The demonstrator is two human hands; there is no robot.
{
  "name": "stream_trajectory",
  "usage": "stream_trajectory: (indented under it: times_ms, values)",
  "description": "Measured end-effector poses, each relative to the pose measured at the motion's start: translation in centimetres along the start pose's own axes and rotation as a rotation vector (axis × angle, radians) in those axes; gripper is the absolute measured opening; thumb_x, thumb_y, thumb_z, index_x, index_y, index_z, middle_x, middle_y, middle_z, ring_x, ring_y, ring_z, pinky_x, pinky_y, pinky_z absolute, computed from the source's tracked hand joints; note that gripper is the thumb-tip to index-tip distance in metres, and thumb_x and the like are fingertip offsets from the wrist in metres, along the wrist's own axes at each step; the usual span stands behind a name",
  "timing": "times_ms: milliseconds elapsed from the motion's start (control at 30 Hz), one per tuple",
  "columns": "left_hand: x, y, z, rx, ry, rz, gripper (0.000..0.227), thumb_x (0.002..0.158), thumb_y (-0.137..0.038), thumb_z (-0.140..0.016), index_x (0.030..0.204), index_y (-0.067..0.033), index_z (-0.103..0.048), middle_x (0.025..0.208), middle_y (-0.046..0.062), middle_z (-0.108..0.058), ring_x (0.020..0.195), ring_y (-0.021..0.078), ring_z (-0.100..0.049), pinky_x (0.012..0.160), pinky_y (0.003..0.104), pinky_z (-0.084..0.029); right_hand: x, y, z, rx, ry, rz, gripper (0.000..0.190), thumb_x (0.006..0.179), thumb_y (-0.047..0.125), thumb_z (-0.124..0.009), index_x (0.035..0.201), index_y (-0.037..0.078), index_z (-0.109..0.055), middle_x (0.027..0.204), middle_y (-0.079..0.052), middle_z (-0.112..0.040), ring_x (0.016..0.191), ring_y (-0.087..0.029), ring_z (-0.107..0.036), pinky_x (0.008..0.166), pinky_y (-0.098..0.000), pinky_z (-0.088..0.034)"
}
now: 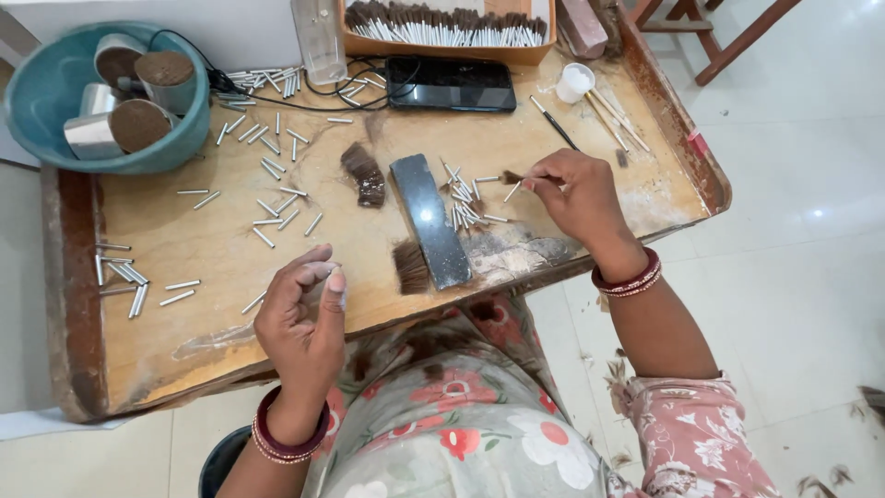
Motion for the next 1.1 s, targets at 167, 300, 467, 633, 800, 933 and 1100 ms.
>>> stream_trajectory:
  times_ms: [167,300,467,633,800,933,1100]
  values:
    - [0.0,-0.2,0.1,0.021,-0.002,-0.024,0.008,0.102,-0.006,-0.069,0.103,0.0015,-0.068,0.113,0.015,-0.071,0.118,0.0251,-0.070,0.102,0.034,-0.053,-0.6,-2.0,-0.4,0.122,-0.003,-0.114,0.006,0.088,0.005,-0.079,0.093,0.001,-0.076,0.087,-0.009,-0.075,0.078,-0.016,-0.071,0.071,-0.0284,-0.055]
    - [0.2,-0.5,0.0,0.008,0.000,-0.025,0.007,0.103,-0.006,-0.068,0.102,0.0010,-0.067,0.106,0.013,-0.071,0.118,0.0256,-0.070,0.101,0.034,-0.053,-0.5,-1.7,0.3,0.221,-0.088,-0.103,0.007,0.092,0.004,-0.079,0.096,0.000,-0.075,0.088,-0.008,-0.074,0.078,-0.012,-0.067,0.072,-0.0250,-0.053]
    - [0.1,-0.1,-0.2,-0.001,0.003,-0.025,0.008,0.103,-0.007,-0.069,0.104,0.0007,-0.067,0.110,0.013,-0.071,0.118,0.0247,-0.070,0.101,0.033,-0.053,-1.0,-0.7,0.1,0.280,-0.080,-0.061,0.009,0.095,0.006,-0.079,0.098,-0.001,-0.075,0.090,-0.008,-0.073,0.081,-0.012,-0.067,0.074,-0.0245,-0.052]
    - [1.2,-1.6,-2.3,0.070,0.031,-0.014,0.018,0.103,-0.010,-0.066,0.117,0.0013,-0.064,0.119,0.016,-0.071,0.106,0.0265,-0.070,0.092,0.032,-0.055,-1.4,3.3,0.6,0.256,-0.070,0.038,0.010,0.095,0.006,-0.080,0.097,-0.001,-0.073,0.091,-0.010,-0.073,0.083,-0.016,-0.068,0.076,-0.0266,-0.052]
    - [3.0,-7.1,-9.4,0.311,0.388,-0.180,0.028,0.105,-0.025,-0.054,0.118,-0.0020,-0.063,0.100,0.020,-0.070,0.092,0.0411,-0.066,0.076,0.051,-0.052,-2.4,7.7,0.9,0.165,-0.148,0.233,0.008,0.095,0.002,-0.079,0.099,0.002,-0.072,0.098,-0.010,-0.073,0.094,-0.023,-0.071,0.082,-0.0315,-0.056]
    - [5.1,-5.3,-13.9,0.355,0.488,-0.114,0.029,0.106,-0.031,-0.054,0.101,-0.0033,-0.061,0.086,0.021,-0.068,0.082,0.0435,-0.065,0.070,0.055,-0.049,-3.0,9.3,1.7,0.050,-0.217,0.319,0.011,0.092,0.000,-0.080,0.100,0.003,-0.073,0.100,-0.010,-0.073,0.096,-0.026,-0.070,0.083,-0.0349,-0.055]
    - [4.8,-3.0,-17.0,0.236,0.539,-0.124,0.027,0.106,-0.027,-0.055,0.091,-0.0050,-0.058,0.071,0.023,-0.064,0.070,0.0462,-0.062,0.062,0.057,-0.045,-3.4,9.3,1.9,-0.069,-0.281,0.385,0.014,0.091,0.001,-0.082,0.101,0.005,-0.072,0.102,-0.010,-0.074,0.096,-0.027,-0.069,0.087,-0.0393,-0.054]
Point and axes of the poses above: each hand's wrist, its own x-axis towards the middle knuckle, its own z-axis out of the back of the hand, y = z × x, the point moved 8 cm from there along x, towards the middle knuckle
